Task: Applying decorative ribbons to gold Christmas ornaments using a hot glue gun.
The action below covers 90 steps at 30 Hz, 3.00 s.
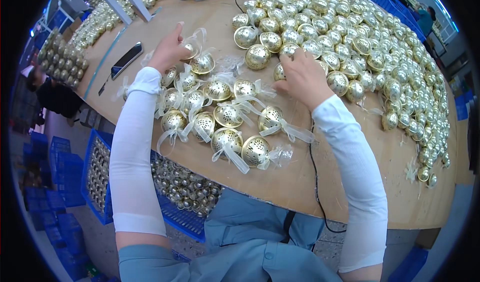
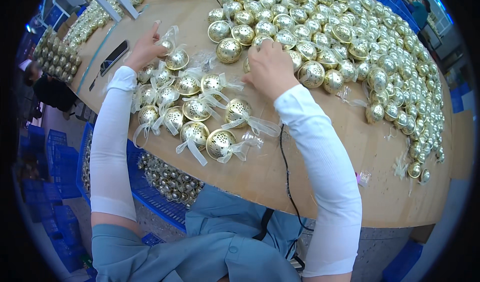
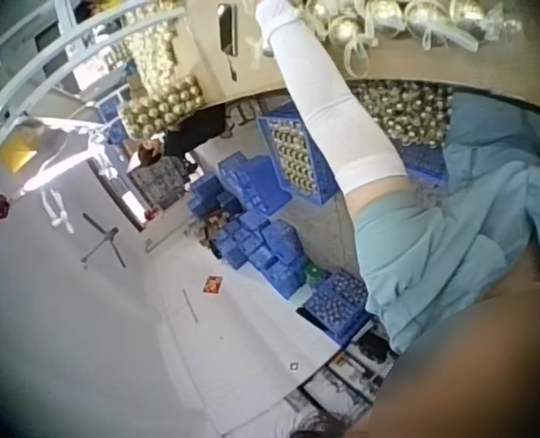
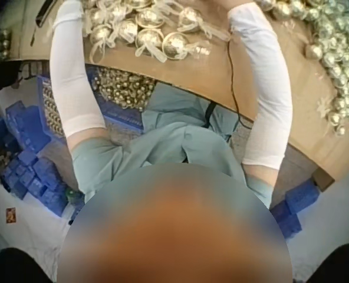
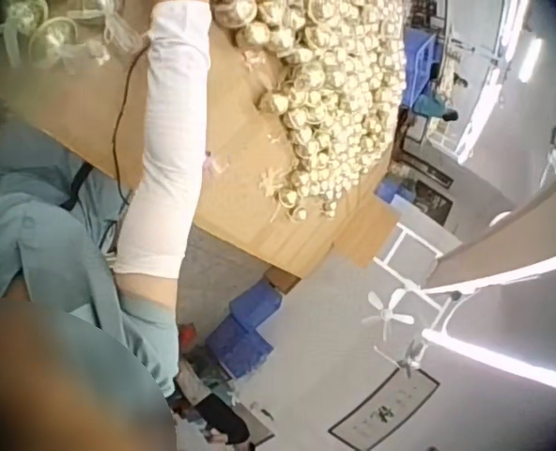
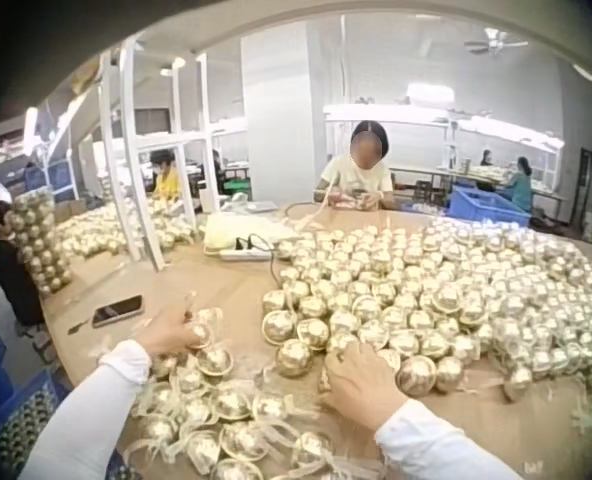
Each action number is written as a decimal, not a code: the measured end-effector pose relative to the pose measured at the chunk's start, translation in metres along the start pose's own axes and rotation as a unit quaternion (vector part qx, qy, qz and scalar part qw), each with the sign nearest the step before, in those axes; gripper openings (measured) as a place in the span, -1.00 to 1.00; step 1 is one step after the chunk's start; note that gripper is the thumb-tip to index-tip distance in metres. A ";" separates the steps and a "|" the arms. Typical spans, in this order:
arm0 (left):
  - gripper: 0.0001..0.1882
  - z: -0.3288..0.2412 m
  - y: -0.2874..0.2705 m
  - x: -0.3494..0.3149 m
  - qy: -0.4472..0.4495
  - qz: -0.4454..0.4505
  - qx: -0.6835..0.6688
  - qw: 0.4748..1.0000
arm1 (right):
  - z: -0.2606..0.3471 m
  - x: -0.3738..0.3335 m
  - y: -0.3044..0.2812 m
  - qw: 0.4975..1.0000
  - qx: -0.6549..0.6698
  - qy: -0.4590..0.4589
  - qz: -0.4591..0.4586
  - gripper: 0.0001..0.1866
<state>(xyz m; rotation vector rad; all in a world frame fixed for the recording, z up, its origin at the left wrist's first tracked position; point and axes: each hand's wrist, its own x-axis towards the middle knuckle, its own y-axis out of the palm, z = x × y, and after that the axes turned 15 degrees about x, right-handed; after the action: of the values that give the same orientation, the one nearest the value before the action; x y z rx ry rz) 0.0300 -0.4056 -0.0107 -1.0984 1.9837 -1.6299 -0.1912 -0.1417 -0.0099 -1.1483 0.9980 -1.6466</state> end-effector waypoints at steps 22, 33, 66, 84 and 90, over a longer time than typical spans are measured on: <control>-0.70 -0.217 -0.074 -0.178 0.377 -0.056 -0.206 0.901 | 0.011 -0.203 -0.139 0.804 0.592 0.059 0.025 -0.22; -0.77 -0.268 -0.033 -0.221 0.459 0.155 -0.271 0.832 | 0.025 -0.251 -0.145 0.816 0.564 0.055 0.111 -0.18; -0.13 -0.267 0.031 -0.288 0.134 0.154 -0.706 0.678 | 0.061 -0.283 -0.059 0.904 0.374 -0.047 -0.202 -0.21; 0.08 -0.266 0.034 -0.291 0.119 0.202 -0.747 0.622 | -0.003 -0.328 -0.077 0.906 0.168 0.363 -0.135 -0.68; 0.09 -0.263 0.032 -0.291 0.110 0.218 -0.736 0.631 | -0.010 -0.320 -0.067 0.830 0.324 0.439 -0.113 -0.70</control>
<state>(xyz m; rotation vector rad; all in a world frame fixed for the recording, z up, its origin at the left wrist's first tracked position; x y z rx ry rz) 0.0240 -0.0126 -0.0259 -0.5369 3.3154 0.5058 -0.1515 0.1826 -0.0337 0.0089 0.6973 -2.5212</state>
